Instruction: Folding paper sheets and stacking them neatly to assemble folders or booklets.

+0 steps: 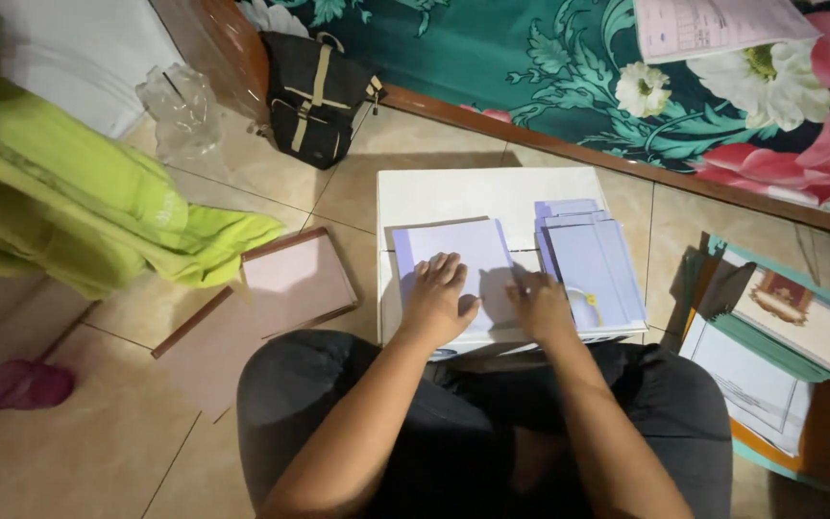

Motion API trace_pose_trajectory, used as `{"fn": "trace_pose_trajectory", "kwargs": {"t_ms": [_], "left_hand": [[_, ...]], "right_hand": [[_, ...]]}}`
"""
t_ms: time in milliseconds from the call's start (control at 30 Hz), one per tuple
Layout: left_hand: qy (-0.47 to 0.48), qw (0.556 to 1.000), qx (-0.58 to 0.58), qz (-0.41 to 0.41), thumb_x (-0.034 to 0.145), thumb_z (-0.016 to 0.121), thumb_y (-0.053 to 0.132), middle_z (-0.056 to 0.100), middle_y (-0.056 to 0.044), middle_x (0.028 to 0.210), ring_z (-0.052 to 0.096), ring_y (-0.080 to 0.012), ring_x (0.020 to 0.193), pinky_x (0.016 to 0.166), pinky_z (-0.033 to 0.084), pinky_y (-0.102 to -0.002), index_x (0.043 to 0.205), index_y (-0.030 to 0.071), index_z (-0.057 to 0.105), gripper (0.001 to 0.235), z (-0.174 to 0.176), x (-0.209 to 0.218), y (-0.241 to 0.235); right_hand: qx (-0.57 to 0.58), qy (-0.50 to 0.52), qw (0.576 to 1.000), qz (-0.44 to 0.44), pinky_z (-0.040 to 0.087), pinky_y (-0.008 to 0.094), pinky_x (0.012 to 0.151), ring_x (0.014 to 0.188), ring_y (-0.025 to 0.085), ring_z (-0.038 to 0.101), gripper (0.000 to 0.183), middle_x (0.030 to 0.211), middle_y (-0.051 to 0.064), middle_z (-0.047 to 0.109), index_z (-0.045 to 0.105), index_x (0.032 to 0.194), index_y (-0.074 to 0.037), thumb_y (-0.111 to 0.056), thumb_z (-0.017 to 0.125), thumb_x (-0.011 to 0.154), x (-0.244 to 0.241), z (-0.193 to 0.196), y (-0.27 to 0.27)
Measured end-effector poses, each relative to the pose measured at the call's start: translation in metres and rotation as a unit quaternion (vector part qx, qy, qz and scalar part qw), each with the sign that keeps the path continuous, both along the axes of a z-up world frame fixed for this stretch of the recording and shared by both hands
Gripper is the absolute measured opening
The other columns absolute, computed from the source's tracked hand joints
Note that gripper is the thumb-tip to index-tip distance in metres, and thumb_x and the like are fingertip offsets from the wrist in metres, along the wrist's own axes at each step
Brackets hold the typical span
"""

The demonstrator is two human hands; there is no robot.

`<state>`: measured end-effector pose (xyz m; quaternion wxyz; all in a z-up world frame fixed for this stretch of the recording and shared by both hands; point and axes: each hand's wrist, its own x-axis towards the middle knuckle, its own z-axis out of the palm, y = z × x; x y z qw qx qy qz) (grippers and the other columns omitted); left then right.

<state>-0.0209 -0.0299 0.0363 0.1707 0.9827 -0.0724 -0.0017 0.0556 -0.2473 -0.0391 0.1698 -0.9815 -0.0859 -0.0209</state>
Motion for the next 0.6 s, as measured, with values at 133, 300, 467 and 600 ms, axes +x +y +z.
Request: {"fn": "trace_pose_trajectory", "kwargs": {"t_ms": [133, 300, 467, 600], "left_hand": [[-0.011, 1.0, -0.013, 0.0, 0.094, 0.053, 0.051, 0.049, -0.018, 0.155, 0.04, -0.0315, 0.147, 0.119, 0.027, -0.051, 0.142, 0.003, 0.056, 0.068, 0.013, -0.006, 0.0], [-0.021, 0.999, -0.047, -0.003, 0.088, 0.064, 0.042, 0.052, -0.016, 0.153, 0.04, -0.0305, 0.146, 0.118, 0.029, -0.051, 0.139, 0.003, 0.059, 0.064, 0.009, -0.005, 0.003], [-0.047, 0.969, -0.236, 0.058, 0.102, 0.046, 0.05, 0.068, -0.017, 0.132, 0.056, -0.0337, 0.134, 0.11, 0.041, -0.05, 0.123, 0.006, 0.071, 0.055, -0.005, 0.004, 0.007], [0.044, 0.87, -0.449, 0.199, 0.093, 0.067, 0.055, 0.075, -0.004, 0.087, 0.073, -0.025, 0.096, 0.083, 0.056, -0.038, 0.095, 0.018, 0.075, 0.038, -0.045, 0.026, 0.018]], "right_hand": [[0.013, 0.031, 0.999, 0.029, 0.055, 0.053, 0.095, 0.121, 0.036, 0.064, 0.056, 0.132, 0.013, 0.065, 0.065, 0.137, -0.015, -0.052, 0.062, 0.097, -0.016, 0.007, 0.004], [0.068, 0.006, 0.996, 0.062, 0.049, 0.057, 0.101, 0.131, 0.044, 0.057, 0.057, 0.142, 0.028, 0.058, 0.054, 0.145, 0.005, -0.029, 0.06, 0.1, -0.05, 0.08, 0.027], [0.194, -0.01, 0.96, 0.202, 0.046, 0.056, 0.106, 0.13, 0.051, 0.053, 0.05, 0.135, 0.035, 0.059, 0.057, 0.138, 0.009, -0.005, 0.062, 0.091, -0.082, 0.13, 0.056], [0.115, -0.022, 0.936, 0.332, 0.046, 0.052, 0.109, 0.135, 0.044, 0.052, 0.053, 0.141, 0.027, 0.059, 0.057, 0.14, 0.005, -0.022, 0.064, 0.096, -0.078, 0.102, 0.055]]}}
